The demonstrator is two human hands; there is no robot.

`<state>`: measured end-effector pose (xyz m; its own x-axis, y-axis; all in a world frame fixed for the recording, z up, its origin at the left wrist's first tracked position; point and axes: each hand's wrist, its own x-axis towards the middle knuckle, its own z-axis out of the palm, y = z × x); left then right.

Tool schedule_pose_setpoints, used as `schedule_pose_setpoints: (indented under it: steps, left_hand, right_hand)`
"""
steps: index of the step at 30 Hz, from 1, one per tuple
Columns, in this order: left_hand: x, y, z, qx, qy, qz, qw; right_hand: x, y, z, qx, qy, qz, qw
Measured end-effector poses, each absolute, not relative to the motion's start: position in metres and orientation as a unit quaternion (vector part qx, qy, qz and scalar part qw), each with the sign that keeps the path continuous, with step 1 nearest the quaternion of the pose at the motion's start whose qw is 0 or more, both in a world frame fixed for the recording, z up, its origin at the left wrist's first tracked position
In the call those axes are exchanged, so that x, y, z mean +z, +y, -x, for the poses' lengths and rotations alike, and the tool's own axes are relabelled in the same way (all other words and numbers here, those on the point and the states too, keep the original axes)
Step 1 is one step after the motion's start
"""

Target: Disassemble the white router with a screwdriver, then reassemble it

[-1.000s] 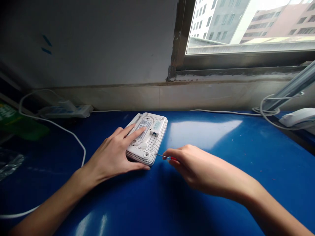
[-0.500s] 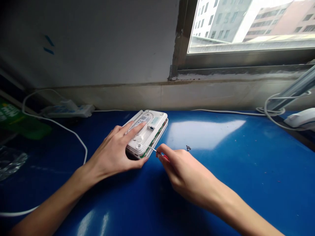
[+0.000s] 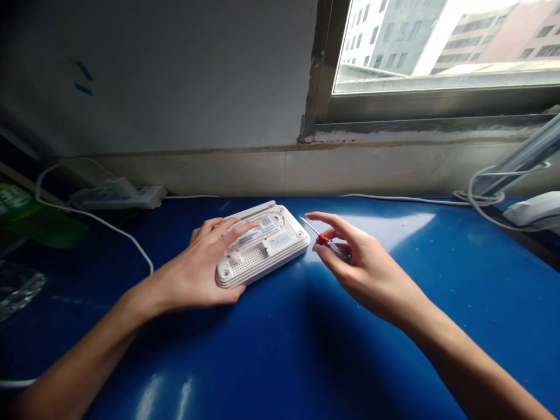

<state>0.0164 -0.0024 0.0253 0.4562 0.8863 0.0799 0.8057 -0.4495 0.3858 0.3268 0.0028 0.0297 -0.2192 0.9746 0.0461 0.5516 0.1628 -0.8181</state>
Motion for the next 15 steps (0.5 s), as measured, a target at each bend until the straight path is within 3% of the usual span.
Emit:
schedule_pose_setpoints:
  steps: [6, 10, 15]
  left_hand:
    - [0.034, 0.007, 0.009, 0.099, 0.445, -0.869, 0.193]
    - [0.031, 0.01, 0.007, 0.123, 0.449, -0.863, 0.199]
    - [0.026, 0.012, 0.006, 0.144, 0.445, -0.867, 0.171]
  right_hand:
    - [0.027, -0.005, -0.324, 0.234, -0.724, 0.576, 0.299]
    - [0.02, -0.006, -0.32, 0.114, -0.783, 0.556, 0.254]
    - [0.006, -0.004, -0.313, 0.059, -0.835, 0.516, 0.179]
